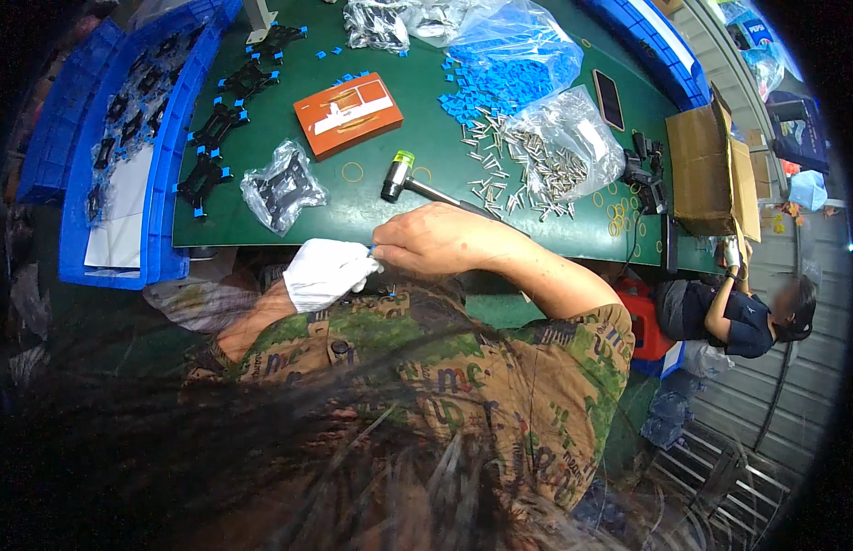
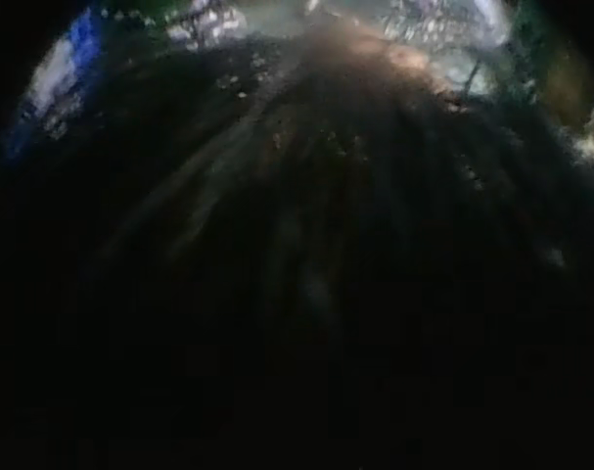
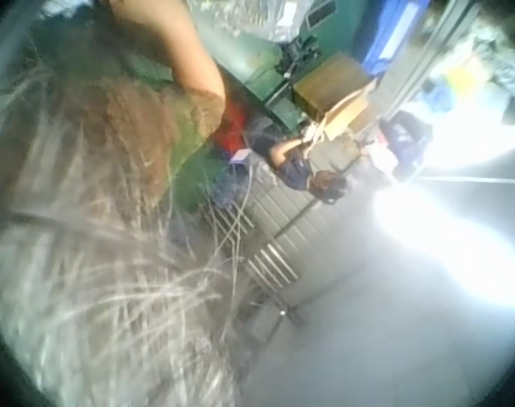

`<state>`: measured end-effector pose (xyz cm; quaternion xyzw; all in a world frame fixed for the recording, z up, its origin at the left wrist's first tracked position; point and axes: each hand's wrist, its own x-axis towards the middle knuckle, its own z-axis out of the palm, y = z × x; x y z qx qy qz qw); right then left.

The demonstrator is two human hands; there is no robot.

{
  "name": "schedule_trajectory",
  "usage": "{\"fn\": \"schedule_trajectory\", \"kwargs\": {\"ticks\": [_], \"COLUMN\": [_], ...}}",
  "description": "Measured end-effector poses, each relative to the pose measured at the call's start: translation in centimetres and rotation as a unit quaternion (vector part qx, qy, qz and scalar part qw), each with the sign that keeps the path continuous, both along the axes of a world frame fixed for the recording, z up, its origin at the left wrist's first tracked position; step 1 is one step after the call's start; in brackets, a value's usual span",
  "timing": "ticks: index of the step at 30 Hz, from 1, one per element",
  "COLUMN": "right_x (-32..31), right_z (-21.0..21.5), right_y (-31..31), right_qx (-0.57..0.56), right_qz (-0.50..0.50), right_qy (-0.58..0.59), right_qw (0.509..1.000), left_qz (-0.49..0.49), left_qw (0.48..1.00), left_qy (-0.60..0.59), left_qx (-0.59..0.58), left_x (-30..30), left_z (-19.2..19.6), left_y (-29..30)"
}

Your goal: The person assembles small black plastic components by inserting metal pins and blue plastic caps. They use a hammer to secure the pins into the plastic parts and place the finished assemblies into a blue bin.

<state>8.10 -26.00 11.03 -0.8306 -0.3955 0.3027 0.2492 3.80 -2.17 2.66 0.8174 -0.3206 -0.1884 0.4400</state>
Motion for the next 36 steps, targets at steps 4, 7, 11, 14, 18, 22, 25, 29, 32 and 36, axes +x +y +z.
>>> {"fn": "schedule_trajectory", "kwargs": {"ticks": [4, 7, 11, 14, 18, 22, 25, 29, 32, 36], "right_x": [-0.3, -0.4, -0.5, 1.0, 1.9, 0.8, -0.2, -0.8, -1.9, -1.9], "right_z": [-0.3, -0.5, -1.6, -2.9, -4.3, -3.5, -2.4, -4.4, -6.1, -7.4], "right_y": [0.1, 0.1, 0.3, -0.1, -0.1, 0.0, -1.8, -5.0, -5.8, -5.9], "right_qx": [0.01, 0.021, 0.024, 0.02, 0.008, 0.073, 0.088, -0.093, -0.127, -0.079], "right_qz": [0.008, 0.01, 0.029, 0.004, -0.029, -0.082, -0.175, -0.234, -0.234, -0.245], "right_qy": [0.013, 0.032, 0.024, 0.175, 0.38, 0.178, -0.14, -0.378, -0.371, -0.359], "right_qw": [1.0, 0.999, 0.999, 0.984, 0.924, 0.978, 0.971, 0.891, 0.89, 0.897], "left_qz": [-0.026, -0.023, -0.025, -0.023, -0.027, -0.04, 0.085, 0.239, 0.254, 0.214], "left_qw": [0.999, 0.999, 0.998, 0.988, 0.928, 0.972, 0.987, 0.928, 0.942, 0.958], "left_qy": [-0.019, 0.023, 0.05, 0.153, 0.362, 0.231, 0.1, 0.157, 0.039, 0.014], "left_qx": [-0.03, -0.028, -0.043, -0.026, -0.083, -0.028, -0.089, -0.24, -0.218, -0.191], "left_x": [-0.3, -0.5, -0.6, -0.3, 0.3, 1.2, 2.7, 7.2, 12.3, 14.5], "left_z": [-1.8, -1.9, -2.9, -1.9, -1.2, 2.5, 5.1, 6.2, 4.3, 3.8], "left_y": [-0.2, -0.3, -0.1, 0.0, 1.1, 3.4, 5.3, 6.0, 4.8, 3.0]}}
